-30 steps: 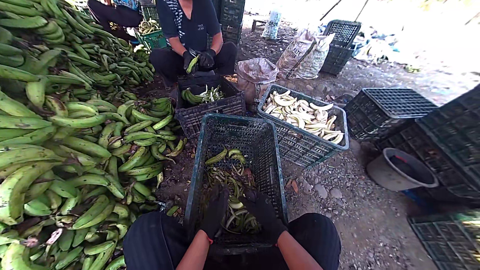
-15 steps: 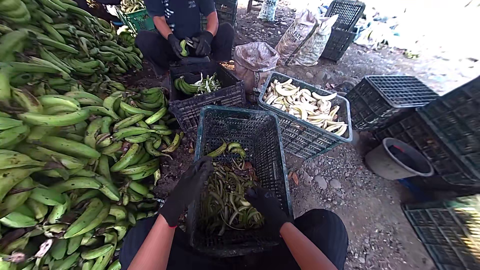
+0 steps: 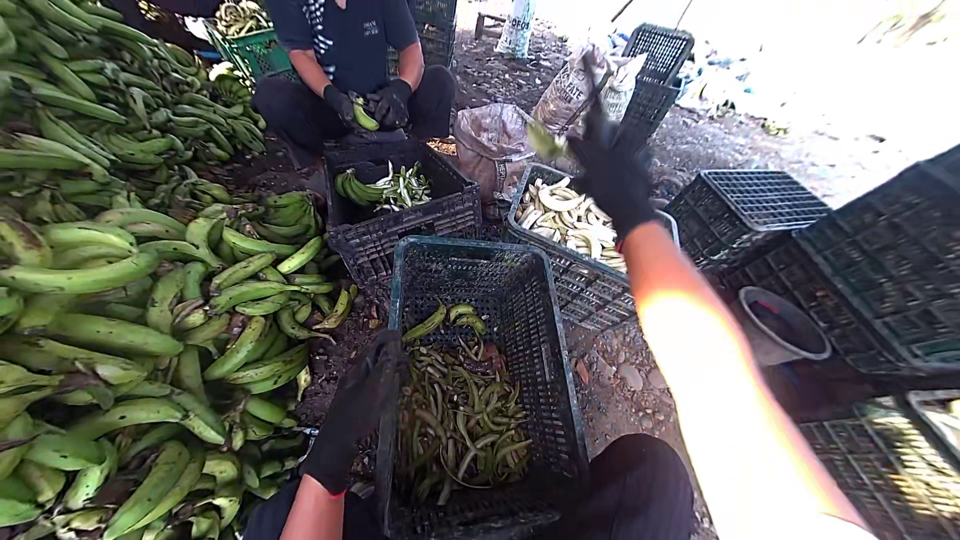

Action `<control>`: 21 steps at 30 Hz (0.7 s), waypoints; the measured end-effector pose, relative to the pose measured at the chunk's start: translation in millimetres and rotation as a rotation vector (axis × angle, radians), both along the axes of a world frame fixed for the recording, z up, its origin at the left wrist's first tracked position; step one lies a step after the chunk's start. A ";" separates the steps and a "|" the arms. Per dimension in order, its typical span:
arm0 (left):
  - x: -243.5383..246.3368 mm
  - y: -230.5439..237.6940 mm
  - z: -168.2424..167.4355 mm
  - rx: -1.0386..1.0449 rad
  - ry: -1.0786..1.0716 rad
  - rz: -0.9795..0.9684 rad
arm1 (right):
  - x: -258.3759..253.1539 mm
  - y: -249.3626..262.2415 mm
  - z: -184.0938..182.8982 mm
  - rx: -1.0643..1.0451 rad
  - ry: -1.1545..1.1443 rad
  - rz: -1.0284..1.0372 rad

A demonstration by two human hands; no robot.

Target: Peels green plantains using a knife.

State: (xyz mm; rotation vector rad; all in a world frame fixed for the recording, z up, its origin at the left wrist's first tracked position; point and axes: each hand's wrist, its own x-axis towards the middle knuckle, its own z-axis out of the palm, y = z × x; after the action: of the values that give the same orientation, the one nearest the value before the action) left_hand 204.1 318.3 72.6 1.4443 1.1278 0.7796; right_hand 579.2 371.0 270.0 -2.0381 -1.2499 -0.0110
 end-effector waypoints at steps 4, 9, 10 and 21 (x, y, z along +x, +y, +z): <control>-5.7 -4.3 7.1 0.018 0.027 0.024 | 19.1 5.1 44.6 0.267 0.131 -0.030; -3.6 -6.3 4.3 0.038 0.066 -0.045 | 20.6 -47.4 6.3 0.128 0.083 -0.059; -3.4 -7.6 4.1 0.028 0.078 -0.055 | 23.7 -57.0 -1.4 0.110 0.088 -0.061; -14.9 -14.2 2.9 0.209 0.065 0.038 | 23.0 -123.7 41.5 0.176 0.097 -0.071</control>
State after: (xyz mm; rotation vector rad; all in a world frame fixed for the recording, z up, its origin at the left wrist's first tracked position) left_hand 189.2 304.1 75.4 1.6355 1.1521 0.9041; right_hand 602.1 247.3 311.5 -1.9073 -1.0775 -0.0533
